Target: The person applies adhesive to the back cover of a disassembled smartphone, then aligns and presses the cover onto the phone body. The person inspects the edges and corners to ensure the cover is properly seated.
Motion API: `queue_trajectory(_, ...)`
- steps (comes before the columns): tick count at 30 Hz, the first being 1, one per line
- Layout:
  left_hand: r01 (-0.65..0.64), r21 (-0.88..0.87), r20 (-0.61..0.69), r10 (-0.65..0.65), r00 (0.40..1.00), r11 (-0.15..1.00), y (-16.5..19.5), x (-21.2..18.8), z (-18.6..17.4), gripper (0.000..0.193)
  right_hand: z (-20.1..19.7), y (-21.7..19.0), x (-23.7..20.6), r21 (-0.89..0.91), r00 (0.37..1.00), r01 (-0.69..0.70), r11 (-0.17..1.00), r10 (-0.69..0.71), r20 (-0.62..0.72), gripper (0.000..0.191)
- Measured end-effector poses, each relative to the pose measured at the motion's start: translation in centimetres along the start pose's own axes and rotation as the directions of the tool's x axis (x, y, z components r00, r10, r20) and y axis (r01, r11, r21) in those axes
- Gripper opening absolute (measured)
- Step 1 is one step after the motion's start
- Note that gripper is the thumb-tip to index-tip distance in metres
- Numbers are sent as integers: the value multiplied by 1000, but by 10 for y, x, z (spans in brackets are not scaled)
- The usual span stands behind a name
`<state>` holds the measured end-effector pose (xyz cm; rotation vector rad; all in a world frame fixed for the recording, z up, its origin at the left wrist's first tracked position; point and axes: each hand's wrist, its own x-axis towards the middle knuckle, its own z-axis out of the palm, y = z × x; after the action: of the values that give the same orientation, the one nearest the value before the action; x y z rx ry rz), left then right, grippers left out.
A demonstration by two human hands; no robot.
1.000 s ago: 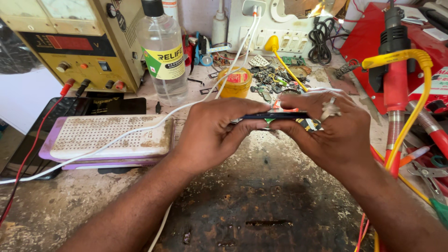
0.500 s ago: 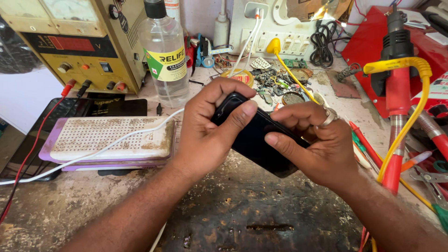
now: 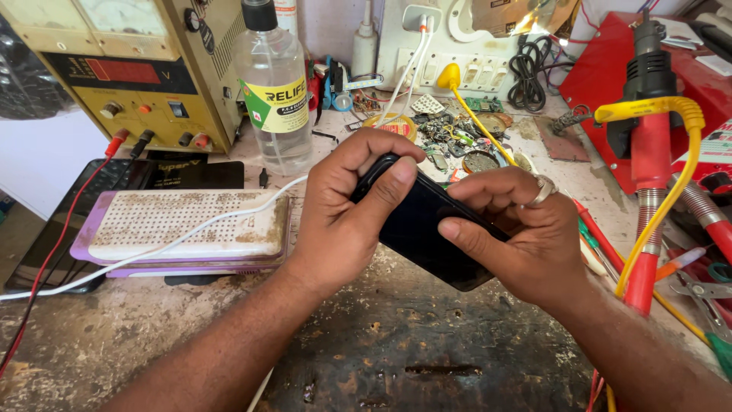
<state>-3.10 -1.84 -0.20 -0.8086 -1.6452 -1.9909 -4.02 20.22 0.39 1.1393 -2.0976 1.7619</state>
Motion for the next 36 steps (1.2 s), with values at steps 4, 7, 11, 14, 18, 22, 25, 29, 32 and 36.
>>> queue_trajectory(4,-16,18,5,16,1000,1000,-2,1,-1,14,-2,2,1,-3,1000,0,1000,0,2,30)
queue_trajectory(7,-21,25,11,21,1000,999,-4,1,0,14,-3,4,0,4,1000,0,1000,0,14,31)
queue_trajectory(11,-12,45,36,11,999,999,-2,3,-3,15,-4,5,1,22,1000,-23,999,23,3,33)
queue_trajectory(14,-35,67,165,23,986,997,1,11,-13,17,-7,5,4,44,997,-79,996,80,-15,41)
queue_trajectory(18,-97,71,242,78,967,993,-1,11,-18,26,-10,3,6,56,989,-149,987,149,-12,50)
queue_trajectory(22,52,68,180,-63,982,996,-4,6,-14,41,-10,4,6,-1,986,-167,986,167,8,49)
queue_trajectory(25,-18,92,160,3,987,996,-3,5,-13,48,-10,3,6,-7,987,-159,987,159,20,48)
queue_trajectory(29,-95,102,166,78,983,990,-3,5,-12,54,-11,2,6,43,989,-145,989,143,44,49)
queue_trajectory(32,-40,113,171,20,985,993,-4,6,-12,59,-10,2,5,22,987,-136,990,134,88,51)
queue_trajectory(36,-24,146,190,-4,982,989,-2,8,-11,64,-9,3,3,71,989,-108,992,100,108,50)
